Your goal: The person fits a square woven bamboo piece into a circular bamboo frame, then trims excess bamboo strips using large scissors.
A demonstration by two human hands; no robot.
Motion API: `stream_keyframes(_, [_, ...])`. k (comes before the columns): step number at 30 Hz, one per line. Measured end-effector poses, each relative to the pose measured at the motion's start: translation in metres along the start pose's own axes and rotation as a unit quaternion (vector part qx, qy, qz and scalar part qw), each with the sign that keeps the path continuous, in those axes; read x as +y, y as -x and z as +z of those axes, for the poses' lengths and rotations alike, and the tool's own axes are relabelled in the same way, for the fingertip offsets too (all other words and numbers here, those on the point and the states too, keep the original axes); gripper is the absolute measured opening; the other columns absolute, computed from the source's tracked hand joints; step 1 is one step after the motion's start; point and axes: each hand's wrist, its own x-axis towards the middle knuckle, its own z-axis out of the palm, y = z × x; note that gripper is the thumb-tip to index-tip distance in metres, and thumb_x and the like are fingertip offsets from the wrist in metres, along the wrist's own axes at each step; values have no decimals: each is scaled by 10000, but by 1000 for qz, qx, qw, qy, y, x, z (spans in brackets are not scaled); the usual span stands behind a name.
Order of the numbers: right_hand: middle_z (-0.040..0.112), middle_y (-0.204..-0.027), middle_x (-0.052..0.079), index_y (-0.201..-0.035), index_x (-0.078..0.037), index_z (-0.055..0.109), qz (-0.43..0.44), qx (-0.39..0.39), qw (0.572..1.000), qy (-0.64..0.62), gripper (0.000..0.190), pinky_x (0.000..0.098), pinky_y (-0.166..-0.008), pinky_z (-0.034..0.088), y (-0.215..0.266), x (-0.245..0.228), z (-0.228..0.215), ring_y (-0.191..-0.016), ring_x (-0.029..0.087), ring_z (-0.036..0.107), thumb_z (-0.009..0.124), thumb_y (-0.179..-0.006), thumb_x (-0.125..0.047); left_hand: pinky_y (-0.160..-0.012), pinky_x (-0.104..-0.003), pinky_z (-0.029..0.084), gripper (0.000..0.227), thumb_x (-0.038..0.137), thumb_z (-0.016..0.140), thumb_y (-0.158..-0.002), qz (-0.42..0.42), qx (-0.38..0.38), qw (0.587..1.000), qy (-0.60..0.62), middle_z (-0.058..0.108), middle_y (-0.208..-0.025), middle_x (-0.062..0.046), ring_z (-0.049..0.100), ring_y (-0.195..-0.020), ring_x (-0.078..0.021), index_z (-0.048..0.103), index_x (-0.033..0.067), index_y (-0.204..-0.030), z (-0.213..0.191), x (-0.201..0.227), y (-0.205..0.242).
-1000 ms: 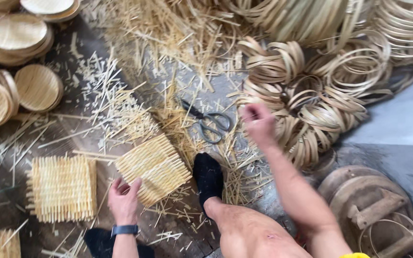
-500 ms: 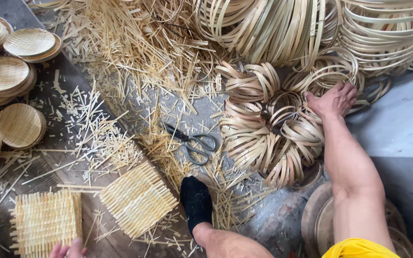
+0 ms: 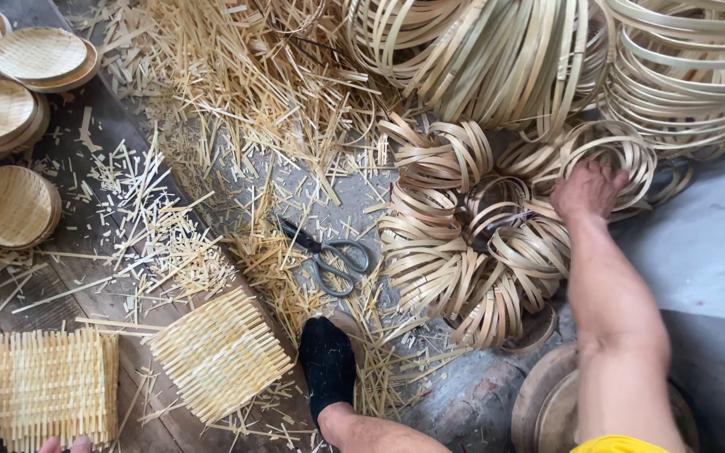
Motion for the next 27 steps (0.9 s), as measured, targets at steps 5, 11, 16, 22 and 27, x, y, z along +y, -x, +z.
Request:
stream_keyframes(5, [659,-1217,240,-1099,54,705,-43,18,994,-95,352,511,-964,520,56,23,-72,-1029,371,674,672,-1000,-282,-703,-303,614,470,30,767,-981,56,-2,998,32,624,-1270,-205,690,-871,-235,549,-79,-1382,-10,6,-8])
stream_keyframes(11, [700,-1042,214,-1080,-45,716,-309,92,923,-209,348,515,-872,540,183,-38,-112,-972,359,690,792,-784,-212,-690,-282,617,396,28,754,-998,89,-12,988,125,654,-1235,-183,704,-823,-210,599,-66,-1350,-8,19,49])
stream_keyframes(16, [734,-879,144,-1169,-55,750,-162,-35,887,-430,373,391,-736,542,215,-60,-126,-780,246,678,792,-873,-278,-734,-274,623,334,-21,734,-1017,136,-43,966,214,653,-1206,-129,696,-891,-170,610,-82,-1321,-16,32,71])
stream_keyframes(22, [735,-781,71,-1037,-84,803,12,-42,878,-477,259,337,-589,492,214,-48,-156,-649,152,627,730,-971,-324,-739,-266,616,302,-13,728,-1028,136,-28,958,251,662,-1136,-95,707,-916,-154,621,-66,-1305,-37,46,89])
stream_keyframes(27, [565,-690,-2,-970,-63,727,-44,47,733,-678,313,285,-518,398,229,-45,-195,-585,80,475,631,-1082,-339,-727,-304,551,276,56,749,-1014,187,-15,974,130,711,-1114,-125,671,-873,-195,683,-22,-1271,-42,107,136])
